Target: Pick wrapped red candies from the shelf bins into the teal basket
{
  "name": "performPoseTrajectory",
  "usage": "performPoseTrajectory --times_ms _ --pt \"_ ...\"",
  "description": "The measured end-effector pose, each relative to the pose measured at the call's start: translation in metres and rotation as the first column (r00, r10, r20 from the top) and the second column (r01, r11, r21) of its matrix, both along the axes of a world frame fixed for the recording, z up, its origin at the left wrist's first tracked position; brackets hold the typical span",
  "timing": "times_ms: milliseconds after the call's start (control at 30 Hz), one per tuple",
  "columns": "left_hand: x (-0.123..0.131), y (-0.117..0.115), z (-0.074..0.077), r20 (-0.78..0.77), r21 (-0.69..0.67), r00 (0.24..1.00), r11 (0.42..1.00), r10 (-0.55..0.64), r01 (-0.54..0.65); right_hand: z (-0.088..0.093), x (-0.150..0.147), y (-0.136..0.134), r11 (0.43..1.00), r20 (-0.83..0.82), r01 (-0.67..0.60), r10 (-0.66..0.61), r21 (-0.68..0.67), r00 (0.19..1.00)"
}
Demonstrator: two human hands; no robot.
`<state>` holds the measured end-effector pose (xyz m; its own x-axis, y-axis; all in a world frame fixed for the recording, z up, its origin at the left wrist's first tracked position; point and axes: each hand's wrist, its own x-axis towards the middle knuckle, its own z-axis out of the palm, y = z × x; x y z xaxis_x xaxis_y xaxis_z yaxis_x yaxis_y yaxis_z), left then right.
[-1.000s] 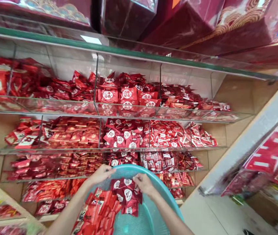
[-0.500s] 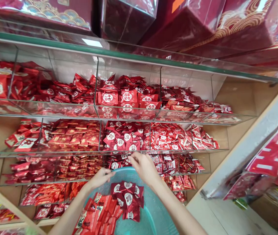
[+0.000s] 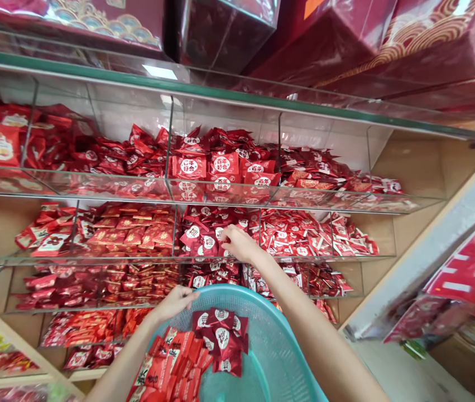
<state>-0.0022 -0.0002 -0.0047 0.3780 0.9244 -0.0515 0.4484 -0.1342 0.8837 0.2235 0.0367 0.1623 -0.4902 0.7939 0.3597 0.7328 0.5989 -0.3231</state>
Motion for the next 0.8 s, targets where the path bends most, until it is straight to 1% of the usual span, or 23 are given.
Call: performPoseTrajectory --times_ms 67,133,200,233,267,333,367,400,433,467,533,567,600,667,700,733,800 --pt "0.0 0.0 0.001 0.004 0.005 1.0 1.0 -0.001 0.001 0.006 0.001 -0.007 0.999 -0.028 -0.026 0.025 -0.02 0.999" --pt "0.0 -0.001 0.002 0.002 0.005 1.0 1.0 -0.002 0.002 0.014 0.005 -0.019 0.998 -0.09 -0.031 0.027 -0.045 0.996" --pt "0.001 -0.001 0.003 -0.004 0.0 1.0 1.0 -0.001 0.001 0.023 0.009 -0.033 0.999 -0.234 -0.024 0.013 -0.044 0.972" --pt "0.001 -0.001 0.003 -0.006 -0.002 1.0 1.0 0.0 0.0 0.027 0.011 -0.042 0.999 -0.344 -0.029 0.014 -0.038 0.939" --pt "0.001 -0.002 0.003 -0.007 -0.005 1.0 1.0 0.0 0.0 0.03 0.013 -0.051 0.999 -0.467 -0.039 0.017 -0.038 0.884" --pt "0.001 -0.002 0.002 -0.005 -0.005 1.0 1.0 0.006 -0.006 0.031 0.014 -0.071 0.995 -0.694 -0.072 0.0 -0.075 0.72" --pt "0.001 -0.001 0.002 -0.004 -0.004 1.0 1.0 0.013 -0.013 0.027 0.013 -0.081 0.988 -0.768 -0.1 -0.026 -0.117 0.64" --pt "0.001 -0.001 0.001 -0.002 -0.003 1.0 1.0 0.018 -0.018 0.021 0.011 -0.089 0.975 -0.808 -0.138 -0.061 -0.174 0.585" --pt "0.001 -0.001 0.0 0.004 -0.001 1.0 1.0 0.021 -0.021 0.011 0.008 -0.096 0.953 -0.821 -0.181 -0.104 -0.244 0.561" --pt "0.001 -0.001 0.0 0.013 0.001 1.0 1.0 0.02 -0.02 -0.002 0.004 -0.102 0.921 -0.816 -0.225 -0.146 -0.319 0.559" --pt "0.001 -0.001 0.0 0.036 0.003 0.999 1.0 0.001 -0.001 -0.034 -0.006 -0.107 0.836 -0.779 -0.288 -0.235 -0.467 0.581" --pt "0.002 -0.001 0.002 0.046 0.005 0.999 1.0 -0.009 0.009 -0.052 -0.011 -0.107 0.806 -0.773 -0.293 -0.288 -0.515 0.565" --pt "0.002 -0.002 0.004 0.054 0.006 0.998 1.0 -0.017 0.016 -0.069 -0.016 -0.106 0.777 -0.768 -0.289 -0.354 -0.559 0.533" --pt "0.002 -0.005 0.01 0.06 -0.006 0.998 1.0 -0.009 0.01 -0.101 -0.023 -0.102 0.718 -0.763 -0.296 -0.501 -0.63 0.41" --pt "0.003 -0.006 0.013 0.061 -0.026 0.998 1.0 0.006 -0.004 -0.114 -0.026 -0.1 0.688 -0.755 -0.316 -0.56 -0.653 0.341" --pt "0.003 -0.008 0.016 0.064 -0.052 0.998 0.998 0.023 -0.02 -0.125 -0.028 -0.099 0.665 -0.747 -0.342 -0.609 -0.664 0.267" --pt "0.002 -0.011 0.021 0.068 -0.096 0.997 0.995 0.031 -0.024 -0.14 -0.03 -0.097 0.637 -0.73 -0.398 -0.669 -0.66 0.139"
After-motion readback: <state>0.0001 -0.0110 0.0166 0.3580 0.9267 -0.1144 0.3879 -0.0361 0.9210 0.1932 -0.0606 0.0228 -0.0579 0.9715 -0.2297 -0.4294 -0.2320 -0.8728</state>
